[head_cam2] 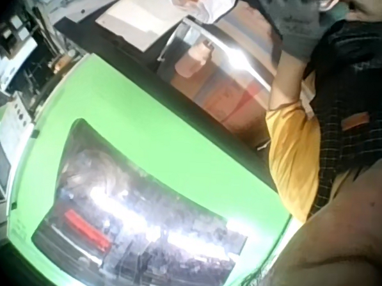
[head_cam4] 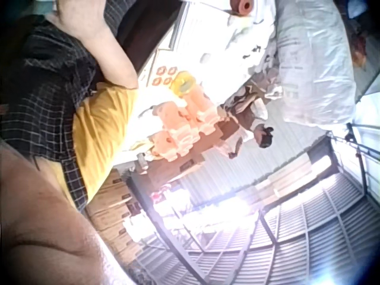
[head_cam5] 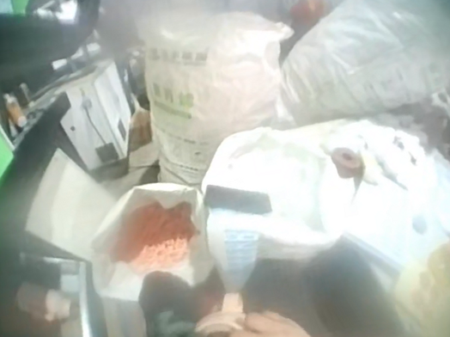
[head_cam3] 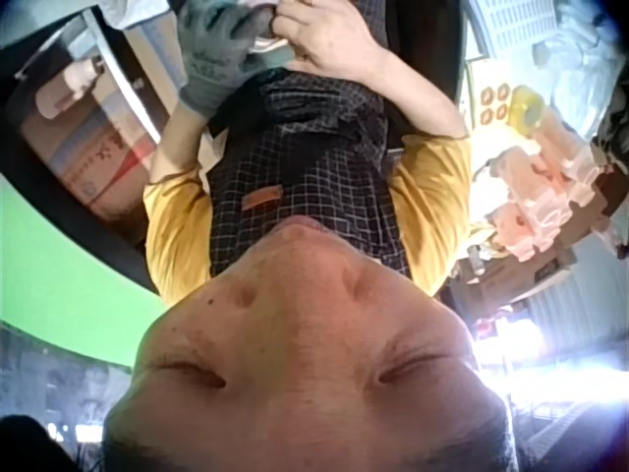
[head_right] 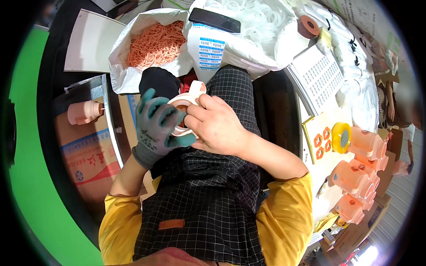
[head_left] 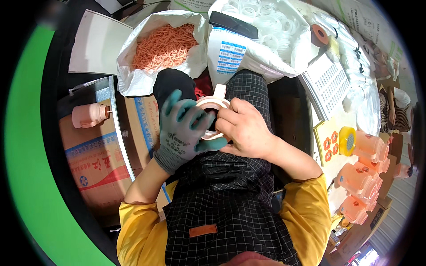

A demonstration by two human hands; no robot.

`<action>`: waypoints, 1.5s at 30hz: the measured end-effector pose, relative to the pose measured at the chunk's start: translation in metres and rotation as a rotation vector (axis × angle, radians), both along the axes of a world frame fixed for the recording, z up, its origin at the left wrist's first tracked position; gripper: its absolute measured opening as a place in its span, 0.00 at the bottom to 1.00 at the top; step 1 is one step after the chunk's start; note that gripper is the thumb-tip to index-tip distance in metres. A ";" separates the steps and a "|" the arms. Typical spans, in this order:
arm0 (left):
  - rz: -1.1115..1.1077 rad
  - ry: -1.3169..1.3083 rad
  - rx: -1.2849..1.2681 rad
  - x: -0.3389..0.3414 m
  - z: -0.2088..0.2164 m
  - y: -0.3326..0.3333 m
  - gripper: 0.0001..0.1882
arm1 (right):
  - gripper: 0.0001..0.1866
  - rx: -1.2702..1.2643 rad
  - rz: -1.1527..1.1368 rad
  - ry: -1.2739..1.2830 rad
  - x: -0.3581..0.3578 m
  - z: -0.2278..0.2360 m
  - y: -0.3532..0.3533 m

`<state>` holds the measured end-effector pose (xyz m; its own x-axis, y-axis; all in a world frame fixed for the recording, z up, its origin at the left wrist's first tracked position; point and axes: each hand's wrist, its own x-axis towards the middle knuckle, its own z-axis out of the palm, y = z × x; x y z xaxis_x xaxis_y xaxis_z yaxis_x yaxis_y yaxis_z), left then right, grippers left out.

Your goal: The person applies adhesive labels to the center of orange plastic jugs and inserts white plastic caps into the top openings. They handle the jugs one at a time, taking them from a pile and placing them back on the work surface.

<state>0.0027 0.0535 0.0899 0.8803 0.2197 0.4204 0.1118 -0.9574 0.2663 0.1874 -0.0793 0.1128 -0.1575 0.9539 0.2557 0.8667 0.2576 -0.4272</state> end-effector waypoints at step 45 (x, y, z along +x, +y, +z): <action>0.122 -0.125 -1.086 0.187 -0.100 0.132 0.28 | 0.53 -0.210 -0.628 0.443 -0.018 -0.043 -0.142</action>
<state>0.1893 0.1852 -0.0106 0.7925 0.6089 0.0348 0.1033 -0.1904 0.9763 0.1692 -0.2212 0.0694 0.4994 0.8660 -0.0264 0.5612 -0.3465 -0.7517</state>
